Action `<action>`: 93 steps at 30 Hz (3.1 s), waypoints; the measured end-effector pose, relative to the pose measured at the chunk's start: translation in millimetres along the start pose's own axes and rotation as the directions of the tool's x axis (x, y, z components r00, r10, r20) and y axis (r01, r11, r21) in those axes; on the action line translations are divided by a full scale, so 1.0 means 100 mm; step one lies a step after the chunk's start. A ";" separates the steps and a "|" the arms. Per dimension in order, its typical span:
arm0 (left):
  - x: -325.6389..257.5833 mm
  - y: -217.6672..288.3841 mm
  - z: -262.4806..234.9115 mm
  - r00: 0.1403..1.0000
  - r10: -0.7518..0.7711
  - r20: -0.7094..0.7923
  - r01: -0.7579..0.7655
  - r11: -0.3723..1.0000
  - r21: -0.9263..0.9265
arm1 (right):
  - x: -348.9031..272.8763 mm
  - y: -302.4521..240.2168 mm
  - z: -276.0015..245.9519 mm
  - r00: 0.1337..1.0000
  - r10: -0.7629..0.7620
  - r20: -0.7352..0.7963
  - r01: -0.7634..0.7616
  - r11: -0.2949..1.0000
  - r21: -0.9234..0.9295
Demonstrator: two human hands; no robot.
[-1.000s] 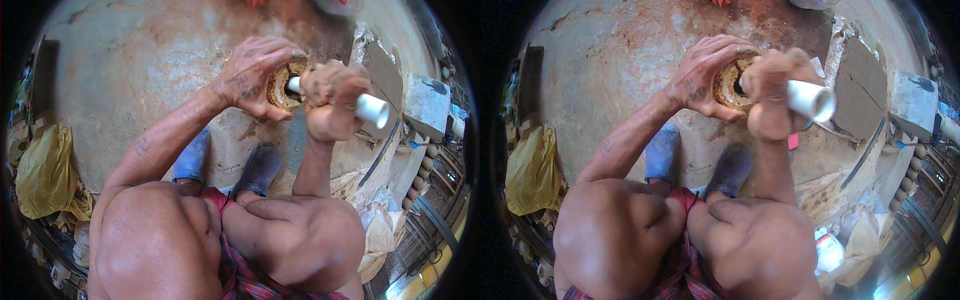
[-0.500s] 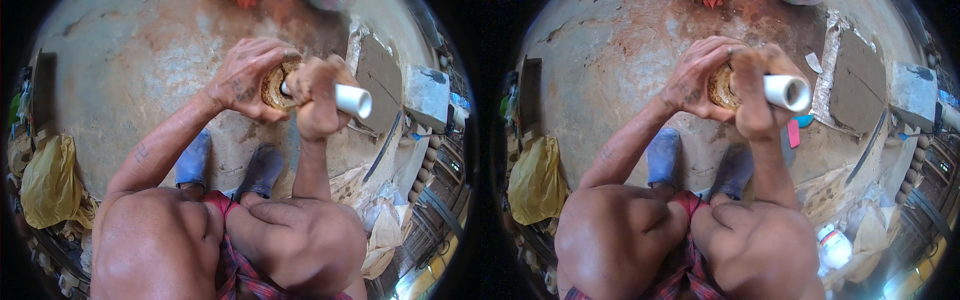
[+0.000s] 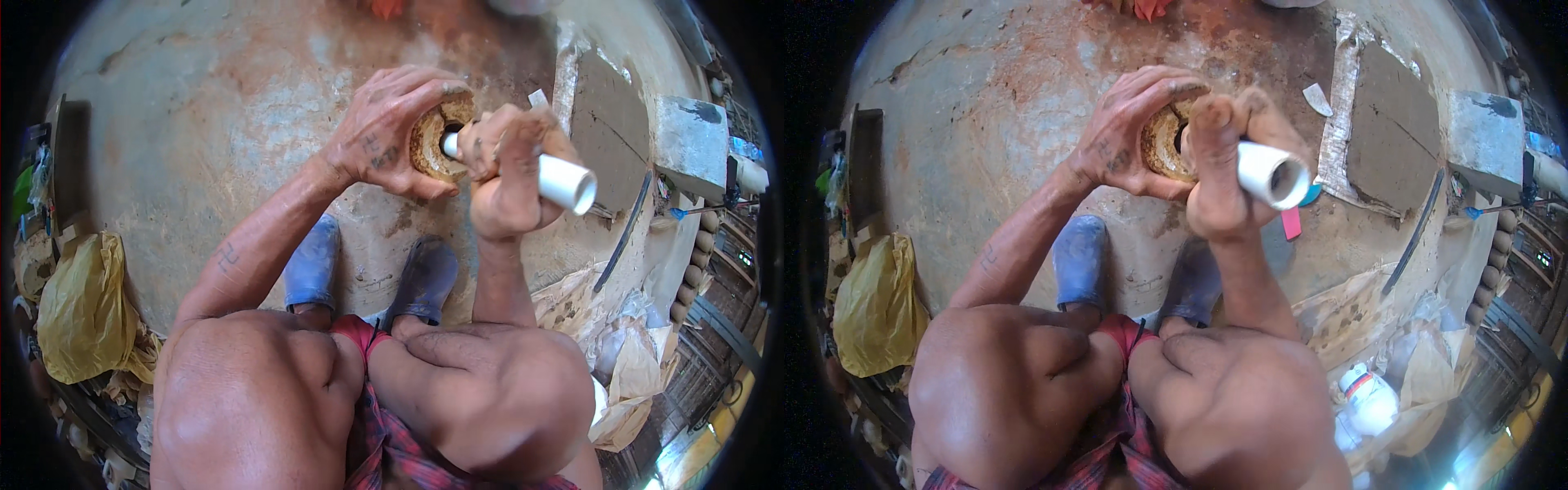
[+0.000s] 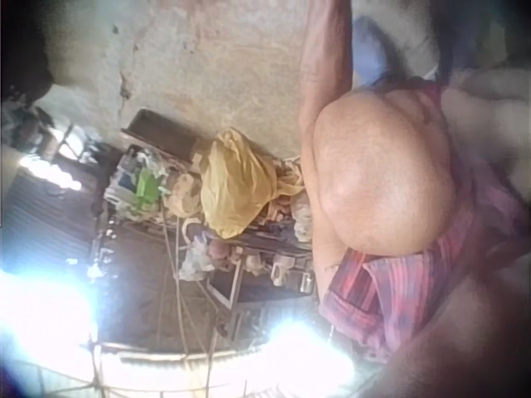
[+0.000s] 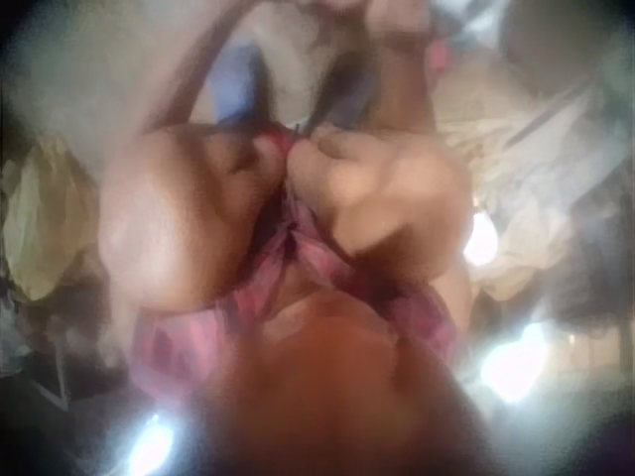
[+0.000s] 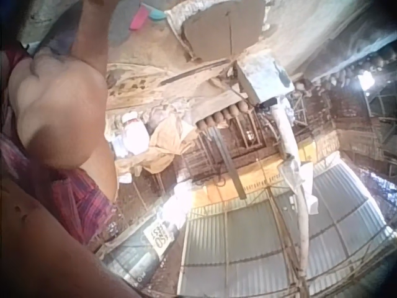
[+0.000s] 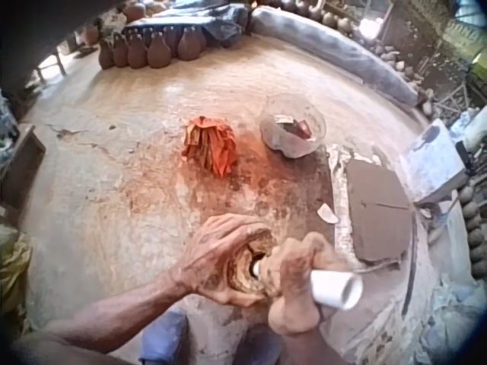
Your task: The person removes a clay pot from a mold using a pipe and hands, then prepares clay slabs by cutting and shaping them with a small tool and a large wooden bar.
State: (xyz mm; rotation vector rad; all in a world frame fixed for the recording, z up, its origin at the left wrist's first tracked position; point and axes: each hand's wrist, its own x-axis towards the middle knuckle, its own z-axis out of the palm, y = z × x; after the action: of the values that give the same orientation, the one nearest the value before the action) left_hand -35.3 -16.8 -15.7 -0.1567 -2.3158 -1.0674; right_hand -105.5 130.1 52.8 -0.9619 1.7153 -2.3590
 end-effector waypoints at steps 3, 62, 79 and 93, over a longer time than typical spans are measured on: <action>0.03 0.05 0.08 1.000 0.003 0.002 -0.003 1.000 -0.004 | -0.03 0.10 0.03 0.990 -0.140 -0.023 0.133 0.971 -0.200; 0.43 0.45 -0.23 0.924 -0.378 0.058 0.343 0.886 0.311 | -0.79 0.39 -0.28 0.896 0.428 -0.122 -0.426 0.745 -0.514; 0.33 0.42 -0.13 0.960 -0.280 -0.002 0.264 0.903 0.338 | -0.80 0.51 -0.08 0.905 0.312 -0.290 -0.395 0.869 -0.297; 0.39 0.45 -0.21 0.960 -0.267 0.084 0.219 0.903 0.369 | -0.81 0.60 -0.15 0.962 0.191 -0.193 -0.259 0.860 -0.440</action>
State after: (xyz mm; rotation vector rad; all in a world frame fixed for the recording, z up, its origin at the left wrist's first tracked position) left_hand -42.8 -6.8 46.5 0.2170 -2.6596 -0.7456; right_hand -66.3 153.2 -38.7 -0.5911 2.3681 -1.9477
